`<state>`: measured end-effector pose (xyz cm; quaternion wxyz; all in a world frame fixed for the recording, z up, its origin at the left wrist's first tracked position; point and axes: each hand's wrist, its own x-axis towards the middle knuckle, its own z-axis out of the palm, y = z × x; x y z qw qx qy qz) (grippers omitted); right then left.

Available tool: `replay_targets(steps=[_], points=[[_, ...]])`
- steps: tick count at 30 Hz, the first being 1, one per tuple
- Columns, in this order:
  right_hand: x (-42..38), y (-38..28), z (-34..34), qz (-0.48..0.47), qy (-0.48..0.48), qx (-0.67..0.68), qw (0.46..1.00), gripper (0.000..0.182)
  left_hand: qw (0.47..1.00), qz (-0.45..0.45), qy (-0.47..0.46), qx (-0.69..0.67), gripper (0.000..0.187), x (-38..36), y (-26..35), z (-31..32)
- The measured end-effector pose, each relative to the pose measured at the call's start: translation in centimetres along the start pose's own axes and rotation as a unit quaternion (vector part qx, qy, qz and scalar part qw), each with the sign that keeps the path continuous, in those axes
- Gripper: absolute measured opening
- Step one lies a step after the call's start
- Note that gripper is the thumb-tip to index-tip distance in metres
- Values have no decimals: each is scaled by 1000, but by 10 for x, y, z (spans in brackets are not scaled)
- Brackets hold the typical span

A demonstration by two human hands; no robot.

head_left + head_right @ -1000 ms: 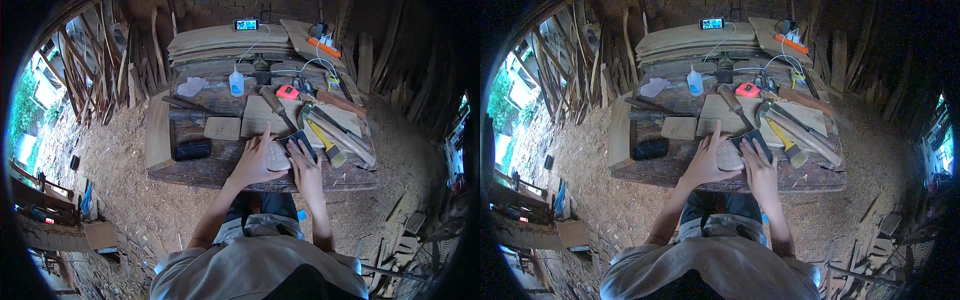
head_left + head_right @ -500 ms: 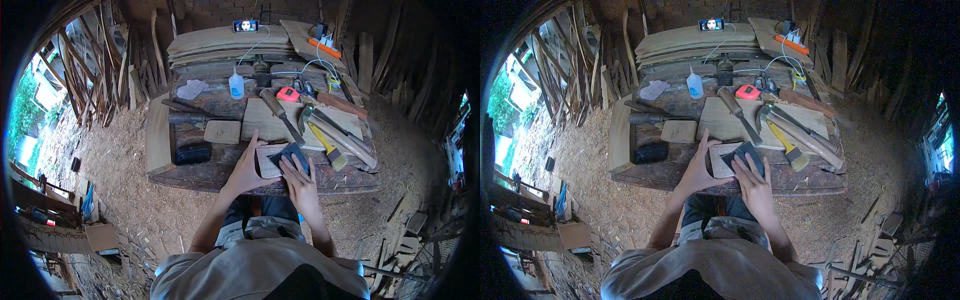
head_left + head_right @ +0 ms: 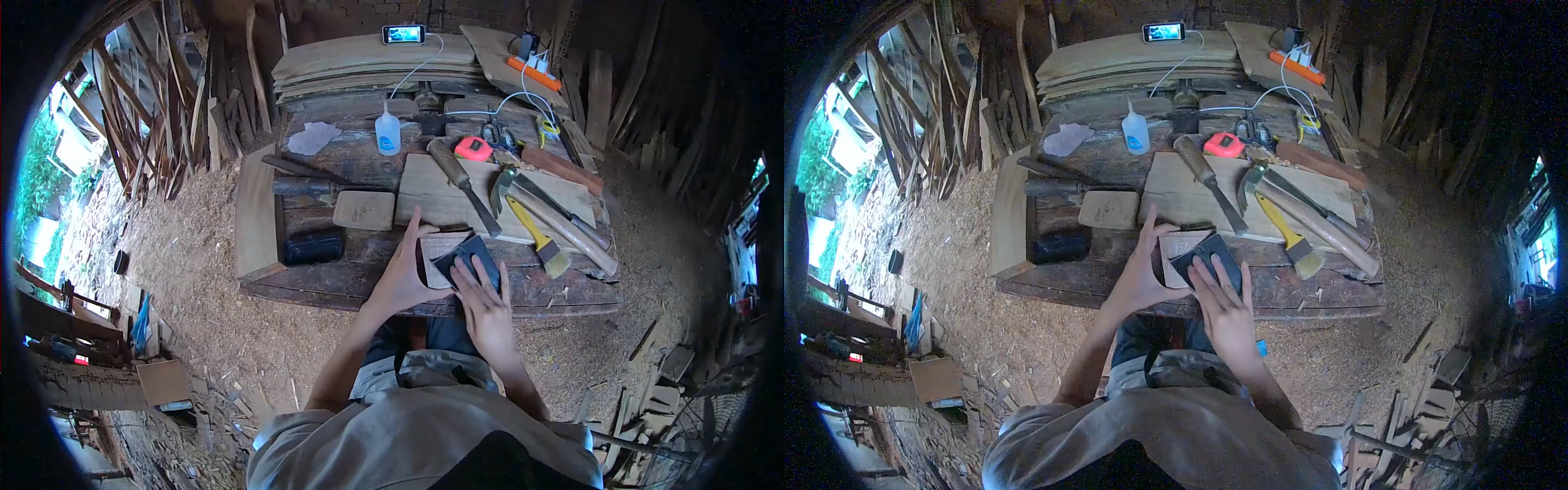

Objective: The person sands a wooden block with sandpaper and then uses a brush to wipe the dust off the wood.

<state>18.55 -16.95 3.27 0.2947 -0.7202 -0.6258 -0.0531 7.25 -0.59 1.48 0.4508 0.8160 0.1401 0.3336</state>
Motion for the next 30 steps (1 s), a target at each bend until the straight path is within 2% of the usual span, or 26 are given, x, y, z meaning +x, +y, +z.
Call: replay_targets(steps=[5,6,10,15,18,22,26,30], points=[[21,9,9,15,17,32,999,44,1000,12,-4,26,132,-2,-6,1],[31,12,13,10,26,26,999,45,999,-22,-10,40,135,-4,-4,0],[52,21,23,-5,27,10,1000,43,998,-21,-15,49,135,-3,2,-1],[9,2,2,-18,-19,31,999,39,1000,-6,15,2,136,-3,-6,3],[-8,-3,-2,-6,-28,56,998,44,1000,2,8,20,134,-1,-7,1],[22,12,6,0,7,46,999,44,999,12,-18,43,135,-1,-5,0],[56,26,23,8,1,51,999,41,999,15,-16,47,136,-4,-3,-1],[37,13,16,-13,-15,50,999,40,999,-12,-2,-32,136,-4,-11,0]])
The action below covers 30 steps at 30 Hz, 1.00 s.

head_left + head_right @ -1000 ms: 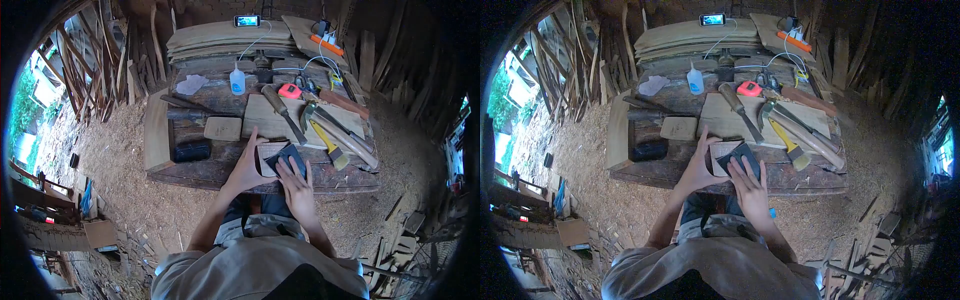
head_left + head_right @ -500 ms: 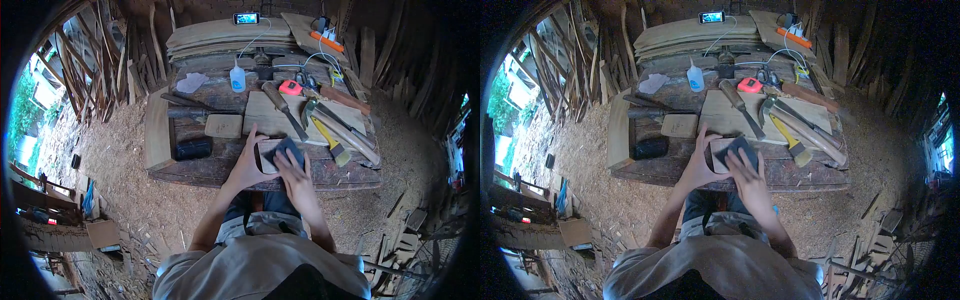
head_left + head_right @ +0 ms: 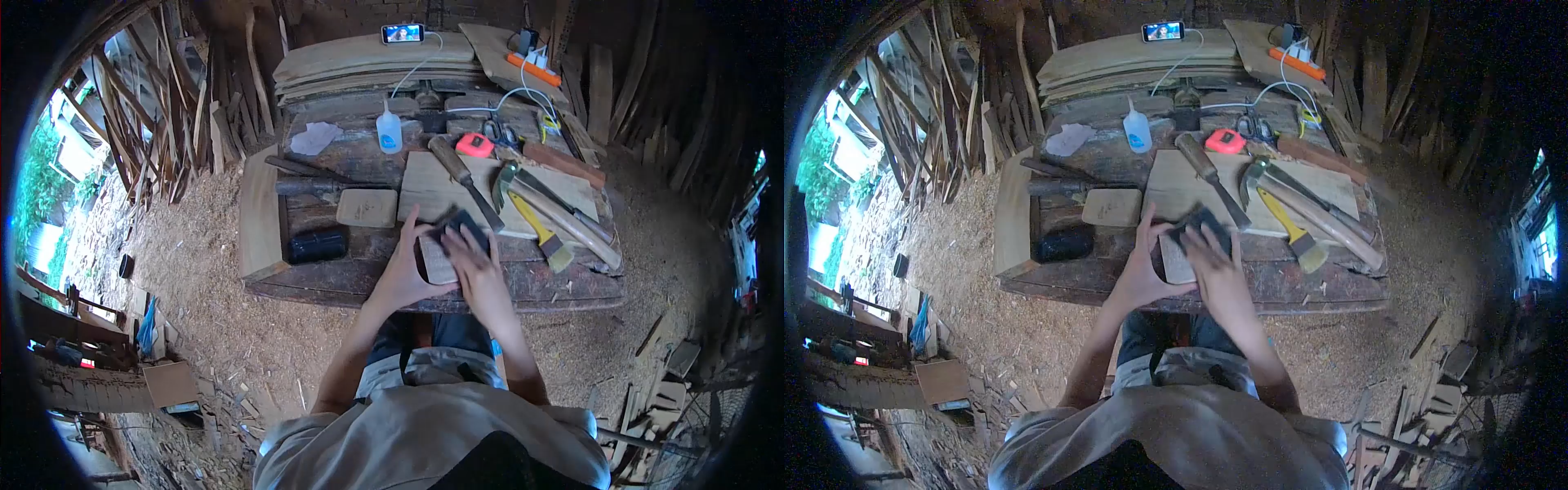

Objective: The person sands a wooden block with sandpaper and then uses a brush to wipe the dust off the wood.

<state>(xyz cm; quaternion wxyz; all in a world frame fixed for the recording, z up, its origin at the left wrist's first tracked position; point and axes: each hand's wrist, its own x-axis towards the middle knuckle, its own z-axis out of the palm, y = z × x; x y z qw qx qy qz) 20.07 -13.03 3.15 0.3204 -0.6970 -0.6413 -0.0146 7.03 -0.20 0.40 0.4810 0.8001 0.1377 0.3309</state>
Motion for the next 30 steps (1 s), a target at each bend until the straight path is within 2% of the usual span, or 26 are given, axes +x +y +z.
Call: replay_targets(steps=[4,6,9,14,17,19,22,30], points=[[-37,-26,-10,-5,-11,-2,1000,44,1000,2,2,-14,135,1,-5,-1],[-41,-28,-14,24,-27,53,998,40,1000,-5,-21,-6,134,2,-1,-4],[-16,-9,-5,8,-6,14,1000,38,1000,-3,-11,-2,134,1,-2,0],[18,12,10,10,11,28,1000,36,1000,-8,4,1,134,0,-2,1],[-5,-6,-1,0,7,-18,1000,40,999,13,29,-19,136,1,-7,1],[-29,-21,-9,2,-2,-13,1000,39,999,-23,6,-41,138,0,-8,0],[-50,-32,-11,28,-10,-1,1000,41,999,-14,-6,-37,139,1,-9,-2],[9,8,9,21,21,28,999,38,1000,4,11,-15,145,-1,-9,3]])
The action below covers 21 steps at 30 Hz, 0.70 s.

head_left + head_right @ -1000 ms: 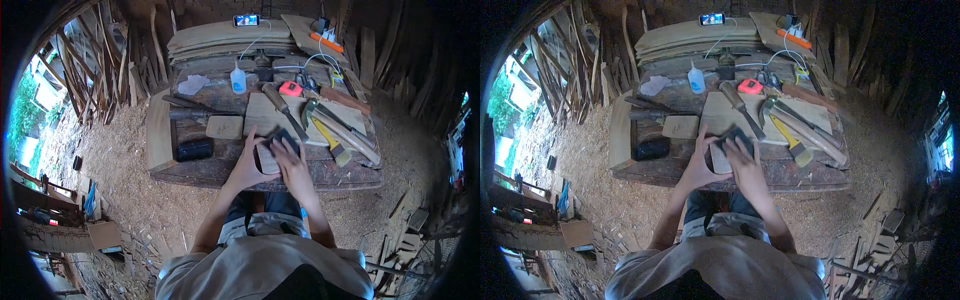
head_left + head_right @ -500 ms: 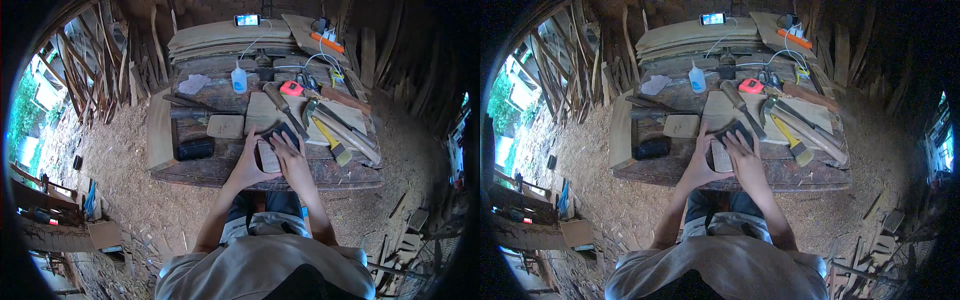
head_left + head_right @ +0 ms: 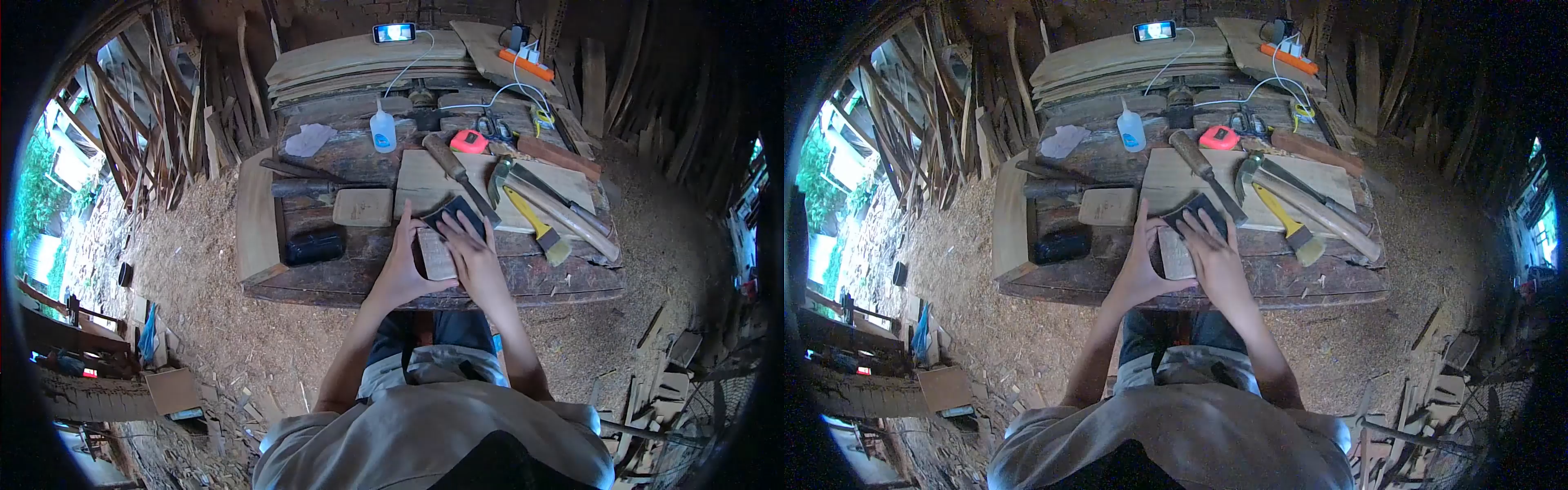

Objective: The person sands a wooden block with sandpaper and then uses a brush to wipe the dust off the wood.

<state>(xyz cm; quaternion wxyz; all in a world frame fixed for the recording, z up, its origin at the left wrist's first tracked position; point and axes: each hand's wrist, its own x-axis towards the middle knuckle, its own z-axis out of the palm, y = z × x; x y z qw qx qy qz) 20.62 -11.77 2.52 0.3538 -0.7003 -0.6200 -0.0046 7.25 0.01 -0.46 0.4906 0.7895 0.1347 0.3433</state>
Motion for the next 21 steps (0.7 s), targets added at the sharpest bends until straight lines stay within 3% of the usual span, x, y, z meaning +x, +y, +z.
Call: replay_targets(steps=[4,11,19,21], points=[[-6,-10,-5,-7,-18,-16,1000,38,999,13,26,15,144,1,1,1],[-50,-41,-25,11,-51,27,998,39,999,-7,-20,-36,145,2,1,-2],[15,4,7,-10,-11,-6,1000,37,1000,-20,11,-6,152,0,9,-1],[7,-6,3,-19,-3,-53,998,45,999,10,24,-19,150,2,10,0]])
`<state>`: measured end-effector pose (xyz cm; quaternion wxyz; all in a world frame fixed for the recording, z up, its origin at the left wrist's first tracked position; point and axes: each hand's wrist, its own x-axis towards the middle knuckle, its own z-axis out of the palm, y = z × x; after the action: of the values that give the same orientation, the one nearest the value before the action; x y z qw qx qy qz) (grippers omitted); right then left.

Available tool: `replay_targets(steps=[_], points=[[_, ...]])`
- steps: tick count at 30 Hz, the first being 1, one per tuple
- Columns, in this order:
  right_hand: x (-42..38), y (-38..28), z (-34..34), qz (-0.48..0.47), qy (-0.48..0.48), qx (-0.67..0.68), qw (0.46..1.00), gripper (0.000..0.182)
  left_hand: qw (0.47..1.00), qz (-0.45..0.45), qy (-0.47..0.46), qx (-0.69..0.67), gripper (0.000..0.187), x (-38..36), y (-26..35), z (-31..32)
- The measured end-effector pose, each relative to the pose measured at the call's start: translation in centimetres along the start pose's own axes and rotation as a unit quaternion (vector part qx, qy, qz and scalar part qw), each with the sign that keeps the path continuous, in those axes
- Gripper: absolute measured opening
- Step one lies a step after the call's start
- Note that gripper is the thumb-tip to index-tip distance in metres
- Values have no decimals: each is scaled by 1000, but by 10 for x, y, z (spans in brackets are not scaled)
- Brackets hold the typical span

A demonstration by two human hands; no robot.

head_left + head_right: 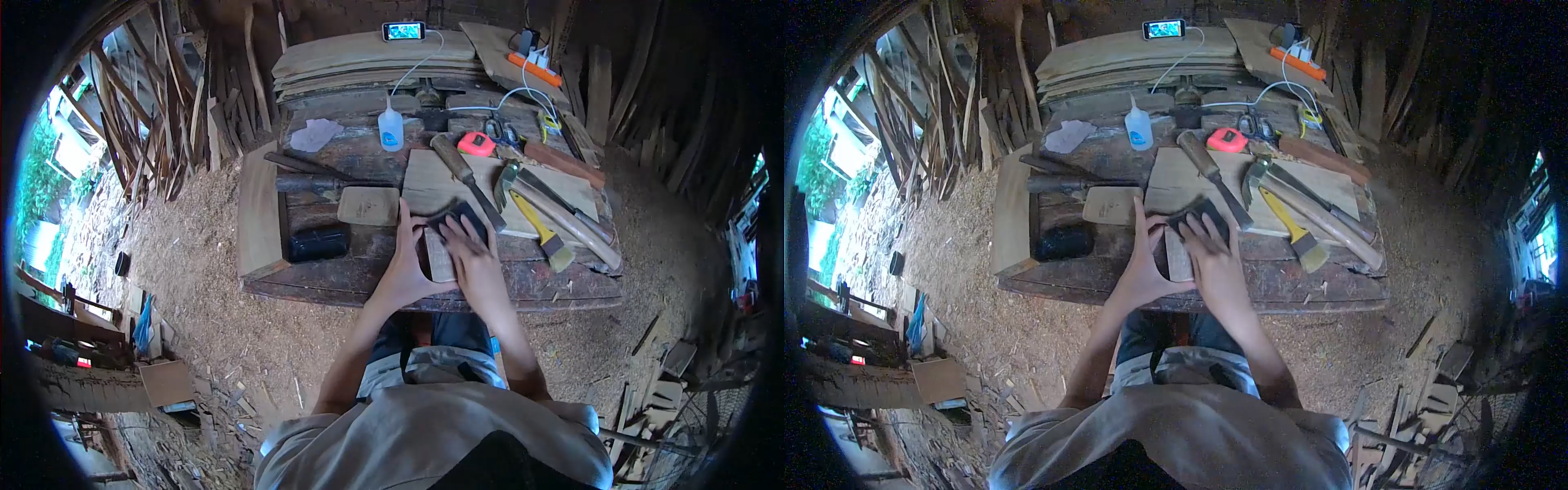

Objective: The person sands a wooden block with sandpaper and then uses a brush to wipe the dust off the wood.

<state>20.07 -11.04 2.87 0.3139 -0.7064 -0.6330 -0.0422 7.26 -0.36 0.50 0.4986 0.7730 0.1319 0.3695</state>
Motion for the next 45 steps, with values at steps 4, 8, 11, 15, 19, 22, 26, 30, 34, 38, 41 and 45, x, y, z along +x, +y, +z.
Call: replay_targets(steps=[4,8,11,15,19,22,26,30,34,38,41,45], points=[[-44,-34,-22,11,-36,20,999,41,1000,-25,3,6,151,-1,-4,-3],[-52,-34,-22,31,-36,45,998,41,999,-26,-20,-28,151,-1,-7,-1],[-19,-9,-12,30,1,26,999,40,1000,-15,-3,-3,153,-3,-6,0],[-4,4,-1,38,17,8,999,40,997,-27,-3,-74,155,-1,0,2],[-41,-22,-13,41,-10,22,999,40,999,-26,1,-25,153,-1,-2,0],[-56,-36,-23,37,-28,34,998,39,998,-33,-16,-46,150,0,-1,-2],[-30,-15,-13,16,-8,17,1000,44,998,-35,-19,-48,155,-2,-4,2],[2,4,8,8,8,21,1000,44,998,-25,1,-54,159,-5,-5,2],[-17,-19,-2,2,-16,-5,1000,48,998,-35,3,-61,156,-2,-3,0],[-59,-46,-15,1,-29,12,1000,45,992,-49,-6,-117,154,-3,-6,1],[-53,-40,-18,21,-27,28,999,45,996,-39,-10,-83,154,-1,-2,1],[-11,-6,1,9,8,5,1000,44,998,-26,-11,-59,155,-3,0,0]])
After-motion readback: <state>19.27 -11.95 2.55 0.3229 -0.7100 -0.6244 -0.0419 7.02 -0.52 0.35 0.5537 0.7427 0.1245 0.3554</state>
